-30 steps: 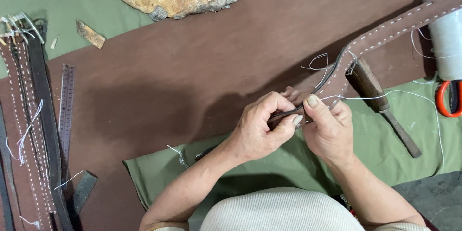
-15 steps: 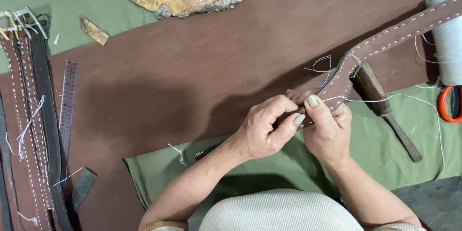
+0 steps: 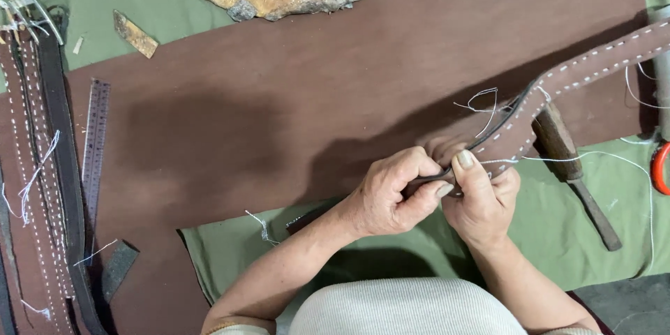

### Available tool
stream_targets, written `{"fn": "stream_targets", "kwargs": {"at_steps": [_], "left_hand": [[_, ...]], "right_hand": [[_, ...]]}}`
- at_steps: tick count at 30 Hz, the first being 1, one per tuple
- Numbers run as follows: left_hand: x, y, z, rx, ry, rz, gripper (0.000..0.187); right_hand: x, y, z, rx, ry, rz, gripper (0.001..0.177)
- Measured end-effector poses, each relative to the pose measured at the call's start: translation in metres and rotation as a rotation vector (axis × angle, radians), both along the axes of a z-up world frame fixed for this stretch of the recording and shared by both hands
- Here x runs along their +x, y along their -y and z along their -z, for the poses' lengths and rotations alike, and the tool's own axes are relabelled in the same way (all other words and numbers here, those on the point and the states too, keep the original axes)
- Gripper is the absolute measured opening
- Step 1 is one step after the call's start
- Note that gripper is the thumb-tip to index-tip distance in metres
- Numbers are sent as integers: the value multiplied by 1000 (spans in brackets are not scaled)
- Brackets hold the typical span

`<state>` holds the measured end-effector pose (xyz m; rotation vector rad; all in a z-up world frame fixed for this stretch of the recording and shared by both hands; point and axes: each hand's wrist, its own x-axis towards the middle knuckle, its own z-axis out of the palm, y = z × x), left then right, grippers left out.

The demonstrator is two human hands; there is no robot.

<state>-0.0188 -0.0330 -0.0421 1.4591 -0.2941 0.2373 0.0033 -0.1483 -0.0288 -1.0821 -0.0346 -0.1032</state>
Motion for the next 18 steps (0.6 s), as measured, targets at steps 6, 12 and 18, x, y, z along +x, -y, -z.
{"fn": "stream_targets", "kwargs": {"at_steps": [6,12,18], "left_hand": [[3,1,3,5,41,1,13],[4,-2,12,-23,55,66,14],[5,-4,20,32,94,85,15]], "right_hand": [[-1,0,5,-64,82,60,19],[2,-6,0,-180,222,95,23],[1,-9,11,-70,219,145,13]]}}
